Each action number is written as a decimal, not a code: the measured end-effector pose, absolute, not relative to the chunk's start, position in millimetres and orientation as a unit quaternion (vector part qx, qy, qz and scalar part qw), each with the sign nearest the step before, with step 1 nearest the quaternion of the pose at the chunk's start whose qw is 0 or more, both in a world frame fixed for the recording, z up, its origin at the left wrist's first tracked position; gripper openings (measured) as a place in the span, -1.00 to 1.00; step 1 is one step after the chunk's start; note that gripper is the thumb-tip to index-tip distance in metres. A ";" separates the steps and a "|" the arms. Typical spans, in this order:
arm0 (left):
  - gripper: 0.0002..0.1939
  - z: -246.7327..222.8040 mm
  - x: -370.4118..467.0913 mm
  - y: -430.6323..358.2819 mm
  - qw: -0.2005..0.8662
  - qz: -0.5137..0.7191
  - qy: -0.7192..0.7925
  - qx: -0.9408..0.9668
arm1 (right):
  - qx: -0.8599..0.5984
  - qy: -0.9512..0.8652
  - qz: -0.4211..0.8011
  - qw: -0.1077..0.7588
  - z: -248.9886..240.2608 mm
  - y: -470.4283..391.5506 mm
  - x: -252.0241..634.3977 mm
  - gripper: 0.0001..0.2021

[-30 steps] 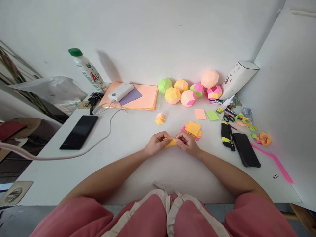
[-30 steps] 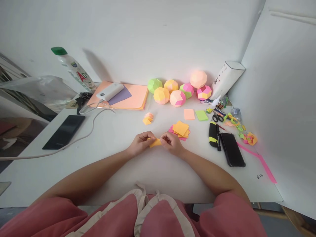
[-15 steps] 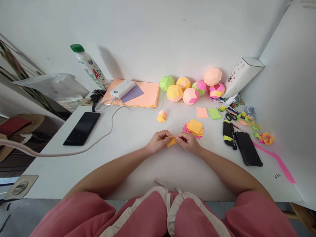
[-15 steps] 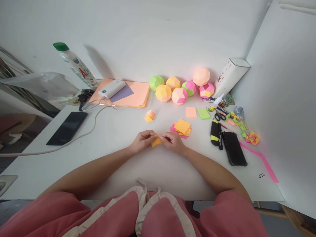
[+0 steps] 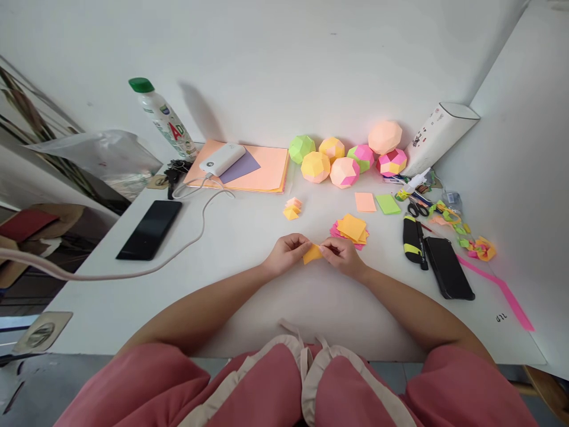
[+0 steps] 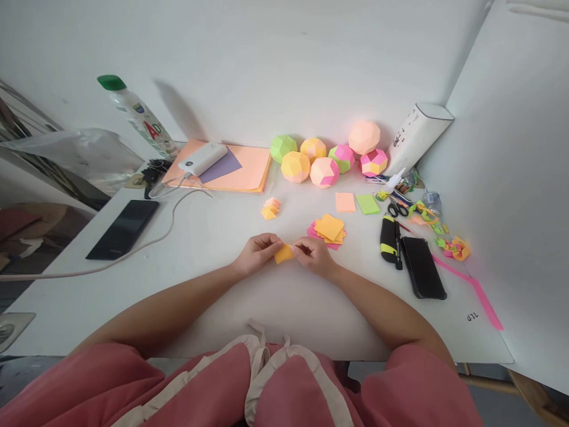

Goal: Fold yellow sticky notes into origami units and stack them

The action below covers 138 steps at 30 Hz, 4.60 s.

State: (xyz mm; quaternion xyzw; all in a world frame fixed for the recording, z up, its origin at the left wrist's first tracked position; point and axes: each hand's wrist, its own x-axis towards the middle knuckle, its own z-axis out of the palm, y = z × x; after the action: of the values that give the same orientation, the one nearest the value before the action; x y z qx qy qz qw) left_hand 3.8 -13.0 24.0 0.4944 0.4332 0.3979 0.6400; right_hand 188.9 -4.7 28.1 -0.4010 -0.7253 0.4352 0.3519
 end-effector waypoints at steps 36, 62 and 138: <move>-0.70 18.1 4.8 -7.8 0.647 0.430 0.410 0.478 | -0.410 -0.642 0.546 0.350 19.8 0.1 193.7 -0.72; -0.63 15.3 6.1 -10.7 0.660 0.412 0.345 0.525 | -0.408 -0.631 0.542 0.377 17.9 3.7 196.9 -0.72; -0.71 12.4 6.2 -10.4 0.514 0.405 0.385 0.650 | -0.399 -0.748 0.344 0.403 15.8 -5.1 188.4 -0.82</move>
State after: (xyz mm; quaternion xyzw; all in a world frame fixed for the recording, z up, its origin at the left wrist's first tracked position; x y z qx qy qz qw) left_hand 6.2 -10.4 12.4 0.6501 0.3854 0.4053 0.5143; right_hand 188.4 -5.1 15.8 -0.3990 -0.7483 0.3438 0.4032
